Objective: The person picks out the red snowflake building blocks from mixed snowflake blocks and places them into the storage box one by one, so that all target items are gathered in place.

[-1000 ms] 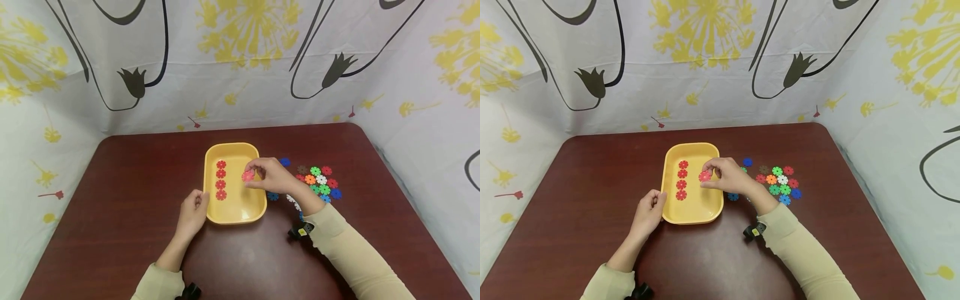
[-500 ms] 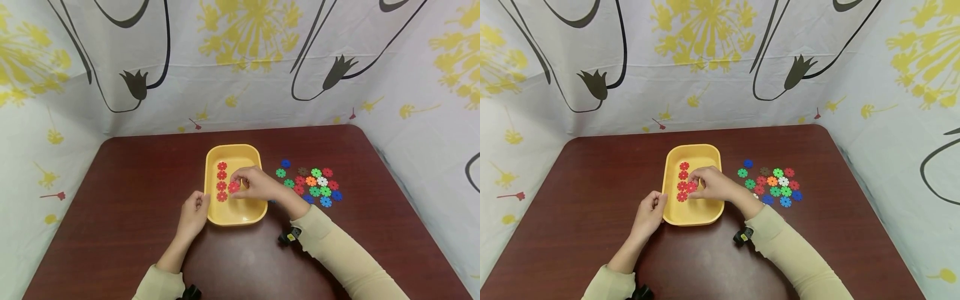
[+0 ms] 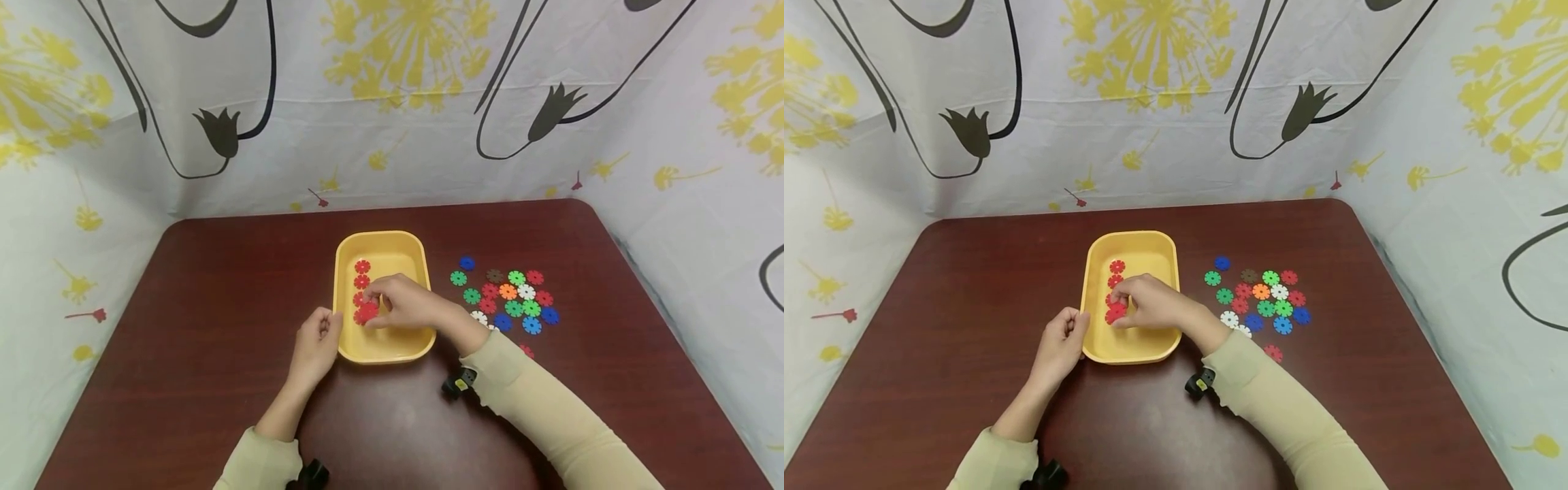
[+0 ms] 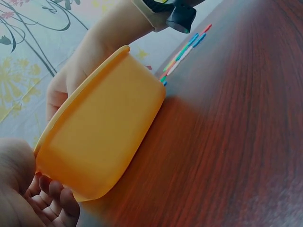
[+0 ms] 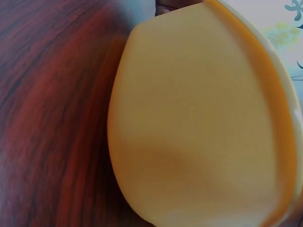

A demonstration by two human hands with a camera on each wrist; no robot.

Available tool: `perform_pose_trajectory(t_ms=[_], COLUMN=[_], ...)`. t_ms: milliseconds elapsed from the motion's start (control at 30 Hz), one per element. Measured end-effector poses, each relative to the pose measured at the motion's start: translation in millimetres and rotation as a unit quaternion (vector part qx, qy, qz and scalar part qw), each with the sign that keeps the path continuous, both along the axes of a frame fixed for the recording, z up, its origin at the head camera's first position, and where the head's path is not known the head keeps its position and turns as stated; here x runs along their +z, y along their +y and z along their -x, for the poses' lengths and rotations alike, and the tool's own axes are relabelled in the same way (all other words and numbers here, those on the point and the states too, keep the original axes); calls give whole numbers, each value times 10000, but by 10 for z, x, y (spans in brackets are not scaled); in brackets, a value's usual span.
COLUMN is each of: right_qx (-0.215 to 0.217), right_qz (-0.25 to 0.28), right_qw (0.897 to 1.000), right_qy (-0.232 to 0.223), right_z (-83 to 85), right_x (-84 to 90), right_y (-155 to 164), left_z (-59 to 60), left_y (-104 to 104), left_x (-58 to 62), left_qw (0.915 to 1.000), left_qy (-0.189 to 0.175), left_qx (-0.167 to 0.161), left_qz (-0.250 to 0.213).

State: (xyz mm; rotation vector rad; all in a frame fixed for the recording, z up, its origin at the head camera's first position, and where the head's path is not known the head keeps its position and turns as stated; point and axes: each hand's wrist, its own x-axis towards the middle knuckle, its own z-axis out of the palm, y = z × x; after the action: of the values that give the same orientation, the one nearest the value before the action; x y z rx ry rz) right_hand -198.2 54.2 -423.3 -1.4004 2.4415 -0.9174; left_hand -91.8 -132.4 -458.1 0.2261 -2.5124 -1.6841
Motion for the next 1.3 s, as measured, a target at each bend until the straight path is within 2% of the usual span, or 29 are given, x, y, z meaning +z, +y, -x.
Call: perform_pose_trajectory(t_ms=[567,867,1067,1300], right_qx=[445,703,575,0], right_qz=[-486,-856,-285,409], right_qw=[9978,9929,9971,9991], right_qy=[-36,-436,-406,-95], right_z=[10,0,36,112], right_x=[-120,-137,-63,64], right_y=[-171,-170,-133,12], left_z=[9,15,30,16], left_y=[-1,-5,-7,-18], left_x=[21,20,24,32], left_qw=[10000,10000,10000,10000], left_qy=[-37,14,66,-44], left_qx=[-44,-26,-19,-23], left_qz=[-76,-31,72,1])
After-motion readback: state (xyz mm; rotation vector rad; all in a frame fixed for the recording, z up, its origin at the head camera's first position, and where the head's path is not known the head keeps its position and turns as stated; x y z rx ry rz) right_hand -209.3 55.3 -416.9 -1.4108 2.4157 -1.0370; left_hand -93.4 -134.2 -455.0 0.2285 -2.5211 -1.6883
